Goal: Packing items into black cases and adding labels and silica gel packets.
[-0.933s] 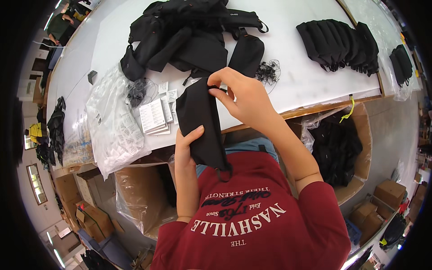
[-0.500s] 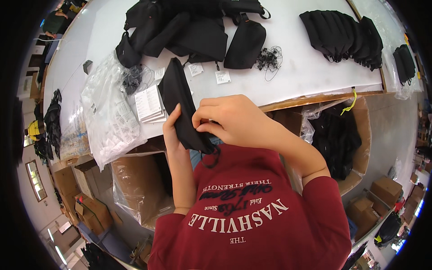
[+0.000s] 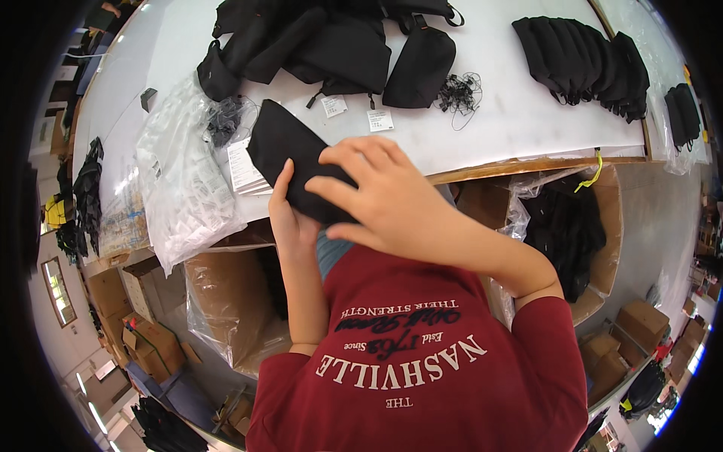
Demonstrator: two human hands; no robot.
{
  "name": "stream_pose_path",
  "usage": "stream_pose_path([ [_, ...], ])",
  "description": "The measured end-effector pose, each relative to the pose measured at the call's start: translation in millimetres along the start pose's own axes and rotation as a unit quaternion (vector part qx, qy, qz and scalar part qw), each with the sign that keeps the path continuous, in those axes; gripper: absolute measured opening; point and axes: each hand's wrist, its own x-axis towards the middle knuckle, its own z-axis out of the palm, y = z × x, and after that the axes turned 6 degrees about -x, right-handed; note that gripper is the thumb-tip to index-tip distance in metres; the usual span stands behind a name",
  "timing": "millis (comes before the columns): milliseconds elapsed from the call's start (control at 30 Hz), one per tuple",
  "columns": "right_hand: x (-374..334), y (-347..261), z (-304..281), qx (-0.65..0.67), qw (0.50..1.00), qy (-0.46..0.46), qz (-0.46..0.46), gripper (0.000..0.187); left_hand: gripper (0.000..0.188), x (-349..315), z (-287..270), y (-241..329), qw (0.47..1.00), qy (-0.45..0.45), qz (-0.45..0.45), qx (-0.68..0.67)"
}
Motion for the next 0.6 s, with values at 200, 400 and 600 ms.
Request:
stream_pose_path([
  [200,1,18,-5,0.034,0.984,-0.141,0.1,0.064,0.037,-30,3,-3,0.995,-0.076,-0.057,0.043],
  [400,-6,48,-24,0.351,0.91,-0.084,0.204,0.051,0.077,-13,-25,20,0.866,-0.146,0.258,0.403],
  [600,-10,55,-23,0.416,0.891,-0.074,0.166,0.039,0.042,-24,-15,47,0.853,-0.294,0.173,0.396],
])
